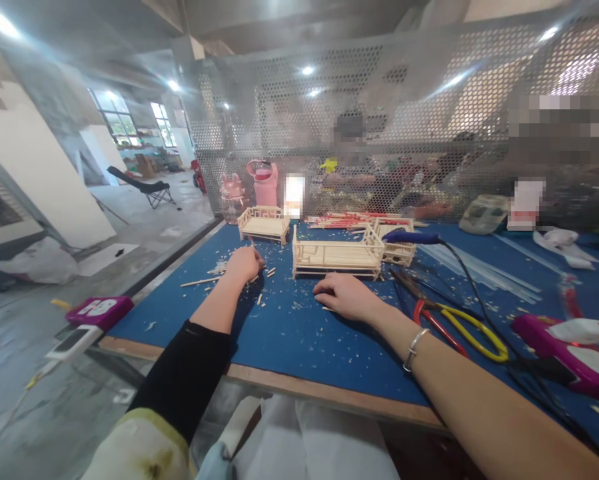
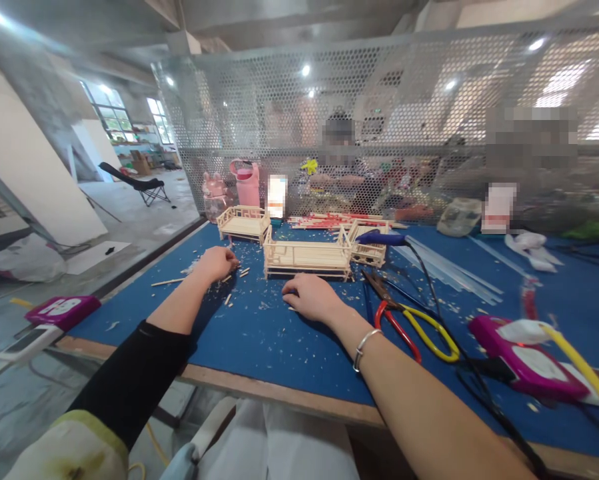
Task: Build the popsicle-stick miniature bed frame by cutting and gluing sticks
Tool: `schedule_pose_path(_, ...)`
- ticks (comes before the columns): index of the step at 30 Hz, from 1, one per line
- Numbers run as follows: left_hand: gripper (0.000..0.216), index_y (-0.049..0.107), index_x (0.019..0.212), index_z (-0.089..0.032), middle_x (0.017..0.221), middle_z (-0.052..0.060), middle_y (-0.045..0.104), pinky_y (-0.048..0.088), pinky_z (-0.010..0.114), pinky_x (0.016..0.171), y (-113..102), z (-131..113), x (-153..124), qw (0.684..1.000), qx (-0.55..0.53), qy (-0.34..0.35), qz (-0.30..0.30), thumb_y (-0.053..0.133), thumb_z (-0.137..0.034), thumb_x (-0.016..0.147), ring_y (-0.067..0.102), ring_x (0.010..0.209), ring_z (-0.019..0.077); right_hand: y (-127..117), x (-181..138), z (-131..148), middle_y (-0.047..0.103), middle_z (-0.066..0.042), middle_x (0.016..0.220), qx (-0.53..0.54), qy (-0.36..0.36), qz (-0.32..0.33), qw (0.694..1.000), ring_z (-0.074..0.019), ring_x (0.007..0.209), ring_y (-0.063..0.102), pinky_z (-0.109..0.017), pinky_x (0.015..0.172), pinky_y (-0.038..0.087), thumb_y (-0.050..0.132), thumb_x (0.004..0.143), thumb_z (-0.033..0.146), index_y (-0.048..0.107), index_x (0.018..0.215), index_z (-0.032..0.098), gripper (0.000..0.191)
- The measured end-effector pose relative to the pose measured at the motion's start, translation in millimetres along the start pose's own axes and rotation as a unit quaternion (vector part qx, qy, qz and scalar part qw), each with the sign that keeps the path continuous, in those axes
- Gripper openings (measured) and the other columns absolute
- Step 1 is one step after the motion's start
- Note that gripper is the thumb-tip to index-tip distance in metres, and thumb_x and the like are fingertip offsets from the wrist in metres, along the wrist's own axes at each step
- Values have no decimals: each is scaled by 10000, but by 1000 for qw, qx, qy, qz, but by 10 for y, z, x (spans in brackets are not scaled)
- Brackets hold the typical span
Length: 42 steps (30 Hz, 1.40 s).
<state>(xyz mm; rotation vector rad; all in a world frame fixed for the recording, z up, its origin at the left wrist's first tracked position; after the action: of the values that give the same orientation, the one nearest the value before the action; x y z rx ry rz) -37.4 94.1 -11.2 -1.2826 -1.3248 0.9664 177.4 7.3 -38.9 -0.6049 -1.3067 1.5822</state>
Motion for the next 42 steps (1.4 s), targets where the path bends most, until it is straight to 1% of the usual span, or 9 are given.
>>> schedule_pose_path(4,268,700,935,-191,859,72,706,448,221,779,3,-3,12,999,-26,29,-21,525,-152,736,633,847,175,12,-1,-28,665,-63,853,-9,9,-1,1000,-178,783,584,-269,710,408,513,774,193,689,780,189,176)
schedule_pose_path(7,277,683,983,-177,889,92,697,445,247,776,-28,1,-2,998,-34,32,-42,543,-196,745,626,845,192,-14,-20,-37,664,-67,850,-2,10,-19,1000,-179,782,579,-273,710,408,491,791,183,669,772,183,180)
schedule_pose_path(11,154,718,761,-201,782,79,699,438,252,684,-56,-57,-72,997,-22,80,3,630,-303,685,625,752,199,-64,-29,-30,658,-69,833,21,11,-55,998,-171,780,570,-270,707,408,428,833,180,646,805,168,220)
schedule_pose_path(14,144,712,689,-211,711,65,691,418,245,619,-59,-143,-137,996,-9,89,24,649,-337,659,615,688,190,-69,-33,-54,661,-79,884,22,11,-50,998,-181,826,574,-282,747,412,442,824,173,658,842,163,216)
schedule_pose_path(19,296,703,716,-180,729,89,687,406,266,625,-121,-224,-181,996,-35,48,-67,529,-417,747,608,711,208,-46,-30,-81,658,-74,964,22,-13,17,1000,-184,874,589,-281,781,423,506,796,182,687,952,194,240)
schedule_pose_path(24,319,689,742,-177,740,62,688,393,254,633,-179,-238,-204,977,-115,31,-174,481,-415,786,593,696,183,-68,-8,-65,669,-55,893,12,-22,32,999,-170,817,604,-261,738,434,517,788,170,712,859,204,210)
schedule_pose_path(28,324,685,741,-172,715,40,683,378,238,616,-167,-298,-243,965,-163,65,-195,466,-402,804,575,650,154,-63,-5,-117,670,-45,896,11,-40,39,998,-159,817,606,-245,739,430,487,783,116,706,859,203,248)
schedule_pose_path(36,301,689,777,-161,656,21,655,374,222,604,-126,-371,-264,952,-205,88,-209,482,-377,806,551,609,131,-53,7,-99,632,-80,832,-27,-32,28,999,-168,755,557,-258,681,403,505,787,167,637,751,166,137)
schedule_pose_path(42,345,622,672,-141,510,-21,508,306,213,515,-156,-450,-378,908,-283,150,-270,451,-407,812,419,490,86,-71,14,-99,638,-39,743,57,24,-57,996,-145,693,554,-247,661,394,430,834,170,584,800,170,158)
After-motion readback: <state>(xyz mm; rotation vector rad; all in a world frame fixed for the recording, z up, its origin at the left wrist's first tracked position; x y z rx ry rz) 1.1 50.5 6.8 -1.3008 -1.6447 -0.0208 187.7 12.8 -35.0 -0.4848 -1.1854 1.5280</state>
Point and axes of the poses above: each hand's wrist, its own x-axis towards the middle knuckle, its own y-axis out of the palm, z = x × y, the point moved 1 cm from there along x, towards the middle knuckle
